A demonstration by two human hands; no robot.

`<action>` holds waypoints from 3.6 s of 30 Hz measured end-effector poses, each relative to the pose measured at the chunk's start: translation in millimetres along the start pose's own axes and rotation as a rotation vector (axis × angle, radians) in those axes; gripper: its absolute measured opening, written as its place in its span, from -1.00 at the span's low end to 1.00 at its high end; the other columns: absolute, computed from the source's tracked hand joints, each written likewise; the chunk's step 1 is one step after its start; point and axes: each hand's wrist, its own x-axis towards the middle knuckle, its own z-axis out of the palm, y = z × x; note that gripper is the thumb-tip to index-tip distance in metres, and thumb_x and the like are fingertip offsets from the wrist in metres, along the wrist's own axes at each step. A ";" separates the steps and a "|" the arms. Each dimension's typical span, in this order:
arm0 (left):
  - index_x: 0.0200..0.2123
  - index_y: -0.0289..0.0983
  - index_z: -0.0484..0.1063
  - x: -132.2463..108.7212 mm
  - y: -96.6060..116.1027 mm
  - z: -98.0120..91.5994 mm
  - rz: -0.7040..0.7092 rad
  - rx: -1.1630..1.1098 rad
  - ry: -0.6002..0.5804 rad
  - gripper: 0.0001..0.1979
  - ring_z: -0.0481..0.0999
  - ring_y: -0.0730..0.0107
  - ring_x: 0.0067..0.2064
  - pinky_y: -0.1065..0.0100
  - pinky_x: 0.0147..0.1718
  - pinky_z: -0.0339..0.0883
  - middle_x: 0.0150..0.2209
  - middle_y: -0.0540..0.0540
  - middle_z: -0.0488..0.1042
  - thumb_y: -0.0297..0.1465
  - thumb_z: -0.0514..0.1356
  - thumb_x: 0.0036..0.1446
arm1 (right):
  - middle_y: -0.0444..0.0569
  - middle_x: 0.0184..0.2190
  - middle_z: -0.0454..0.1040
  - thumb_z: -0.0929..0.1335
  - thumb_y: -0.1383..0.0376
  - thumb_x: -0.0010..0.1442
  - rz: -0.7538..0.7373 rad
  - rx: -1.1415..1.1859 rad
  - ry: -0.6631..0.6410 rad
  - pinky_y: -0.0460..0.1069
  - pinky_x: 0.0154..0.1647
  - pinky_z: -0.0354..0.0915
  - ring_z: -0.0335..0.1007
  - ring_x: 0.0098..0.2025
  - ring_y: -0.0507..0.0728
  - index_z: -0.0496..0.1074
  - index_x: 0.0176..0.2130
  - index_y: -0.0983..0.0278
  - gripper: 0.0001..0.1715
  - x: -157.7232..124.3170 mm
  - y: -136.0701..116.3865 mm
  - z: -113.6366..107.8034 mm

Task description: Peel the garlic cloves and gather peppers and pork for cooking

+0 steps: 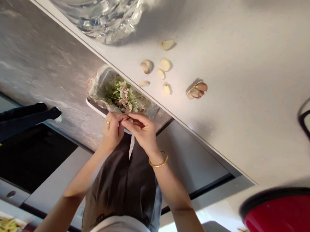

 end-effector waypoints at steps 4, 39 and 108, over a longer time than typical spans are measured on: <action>-0.23 -0.25 0.37 0.5 -6.3 5.1 -0.325 -0.031 0.181 -0.83 0.48 0.43 -0.27 0.39 -0.25 0.35 -0.32 -0.05 0.48 -0.35 0.03 0.38 | -0.15 -0.19 0.64 0.47 0.25 0.16 -0.002 0.091 0.034 -0.06 -0.14 0.56 0.62 -0.20 0.04 0.54 -0.05 0.09 -0.69 -1.7 7.8 6.0; -0.31 -0.24 0.50 14.2 -17.2 -4.2 -0.310 -0.076 -0.074 -0.76 0.51 0.29 -0.06 0.24 -0.04 0.40 -0.17 -0.13 0.53 -0.55 0.03 0.22 | -0.03 0.02 0.57 0.32 0.37 0.31 -0.572 -0.646 0.006 0.11 0.13 0.44 0.51 0.04 0.15 0.41 0.15 0.10 -0.56 13.3 11.6 -16.7; -0.15 -0.26 0.60 13.4 -0.8 -16.7 -0.424 -0.180 -0.230 -0.73 0.65 0.35 -0.27 0.41 -0.23 0.51 -0.22 -0.08 0.67 -0.48 0.18 0.11 | -0.08 0.09 0.54 0.28 0.43 0.33 -0.601 -0.717 -0.168 0.09 0.19 0.43 0.48 0.11 0.11 0.28 0.27 0.08 -0.43 5.5 7.9 -25.0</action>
